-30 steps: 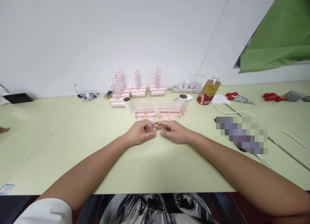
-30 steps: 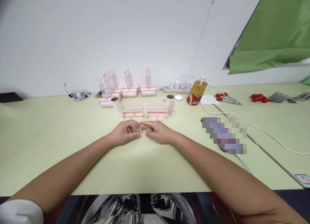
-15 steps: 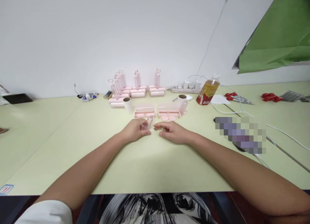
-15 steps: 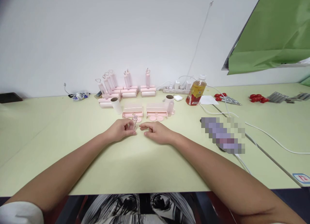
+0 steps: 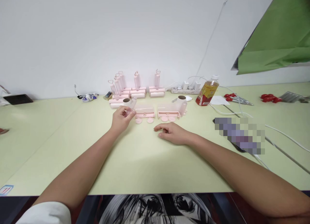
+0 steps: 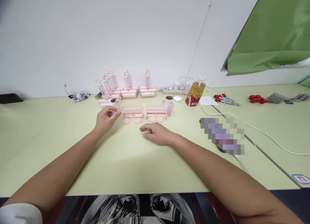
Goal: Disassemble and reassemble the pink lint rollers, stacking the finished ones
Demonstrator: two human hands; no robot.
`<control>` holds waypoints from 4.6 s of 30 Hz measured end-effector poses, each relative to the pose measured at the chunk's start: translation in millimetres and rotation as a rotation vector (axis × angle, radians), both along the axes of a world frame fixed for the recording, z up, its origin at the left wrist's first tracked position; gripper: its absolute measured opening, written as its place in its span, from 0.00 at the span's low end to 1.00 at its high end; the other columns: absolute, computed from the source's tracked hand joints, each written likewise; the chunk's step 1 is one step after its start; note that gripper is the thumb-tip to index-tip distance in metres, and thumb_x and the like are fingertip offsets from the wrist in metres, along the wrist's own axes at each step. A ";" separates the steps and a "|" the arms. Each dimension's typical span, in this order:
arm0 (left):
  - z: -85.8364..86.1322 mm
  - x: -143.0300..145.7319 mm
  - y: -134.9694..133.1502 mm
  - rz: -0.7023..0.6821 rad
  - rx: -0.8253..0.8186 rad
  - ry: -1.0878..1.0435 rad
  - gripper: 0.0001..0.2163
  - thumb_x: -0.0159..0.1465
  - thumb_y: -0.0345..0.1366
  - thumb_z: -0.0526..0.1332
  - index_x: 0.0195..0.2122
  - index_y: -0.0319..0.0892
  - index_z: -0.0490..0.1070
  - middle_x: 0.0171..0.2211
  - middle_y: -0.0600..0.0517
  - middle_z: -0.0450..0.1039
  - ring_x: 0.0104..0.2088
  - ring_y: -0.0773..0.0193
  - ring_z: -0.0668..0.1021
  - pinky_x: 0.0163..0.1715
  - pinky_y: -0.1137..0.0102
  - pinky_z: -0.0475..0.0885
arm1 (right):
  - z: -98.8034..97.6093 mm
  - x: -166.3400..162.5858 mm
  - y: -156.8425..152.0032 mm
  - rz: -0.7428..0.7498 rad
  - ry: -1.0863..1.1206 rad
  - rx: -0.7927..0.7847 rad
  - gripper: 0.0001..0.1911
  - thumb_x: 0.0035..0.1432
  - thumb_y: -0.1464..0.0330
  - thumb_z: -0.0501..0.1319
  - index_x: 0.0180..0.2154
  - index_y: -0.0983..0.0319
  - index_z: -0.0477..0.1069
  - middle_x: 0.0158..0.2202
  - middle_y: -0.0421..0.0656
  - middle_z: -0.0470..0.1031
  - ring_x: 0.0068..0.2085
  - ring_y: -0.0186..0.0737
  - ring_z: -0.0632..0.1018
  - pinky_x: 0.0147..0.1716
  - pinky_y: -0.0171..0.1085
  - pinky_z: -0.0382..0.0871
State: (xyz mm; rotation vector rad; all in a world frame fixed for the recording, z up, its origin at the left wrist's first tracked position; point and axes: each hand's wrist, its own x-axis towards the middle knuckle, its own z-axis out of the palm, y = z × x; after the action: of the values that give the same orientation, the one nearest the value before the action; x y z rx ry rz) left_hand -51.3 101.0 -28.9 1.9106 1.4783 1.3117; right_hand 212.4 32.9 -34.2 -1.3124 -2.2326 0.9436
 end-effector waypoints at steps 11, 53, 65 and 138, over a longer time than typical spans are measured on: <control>-9.7 -12.6 17.4 0.044 -0.254 0.277 0.15 0.54 0.51 0.64 0.28 0.42 0.70 0.26 0.54 0.69 0.27 0.65 0.68 0.27 0.72 0.60 | -1.6 0.1 0.5 -0.008 -0.009 0.008 0.19 0.59 0.66 0.59 0.52 0.61 0.73 0.38 0.45 0.78 0.35 0.39 0.75 0.37 0.38 0.67; 19.4 3.9 -31.4 -0.448 -0.484 0.502 0.20 0.58 0.56 0.58 0.22 0.44 0.59 0.20 0.55 0.62 0.21 0.65 0.65 0.22 0.70 0.56 | -3.0 -1.5 1.9 -0.002 -0.005 0.001 0.20 0.59 0.66 0.58 0.52 0.62 0.73 0.39 0.45 0.77 0.35 0.38 0.74 0.38 0.38 0.67; -3.4 26.7 -35.4 -0.513 -0.295 0.576 0.14 0.61 0.49 0.57 0.28 0.43 0.67 0.26 0.55 0.70 0.27 0.65 0.70 0.26 0.71 0.60 | -3.1 -1.7 2.5 -0.007 -0.001 -0.001 0.19 0.59 0.66 0.58 0.52 0.62 0.73 0.37 0.44 0.76 0.34 0.38 0.73 0.36 0.37 0.66; 98.2 -8.3 56.0 0.070 -0.165 0.656 0.12 0.56 0.45 0.61 0.34 0.43 0.75 0.36 0.48 0.77 0.33 0.58 0.76 0.29 0.70 0.65 | -7.6 1.5 4.3 -0.010 -0.007 0.014 0.19 0.59 0.64 0.59 0.51 0.60 0.74 0.37 0.44 0.76 0.35 0.39 0.74 0.37 0.38 0.67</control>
State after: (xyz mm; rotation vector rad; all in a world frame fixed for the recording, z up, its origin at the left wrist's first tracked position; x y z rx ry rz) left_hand -59.6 157.1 69.3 2.3081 1.8885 0.5646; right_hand 213.9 37.2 -41.9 -1.3214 -2.2321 0.9195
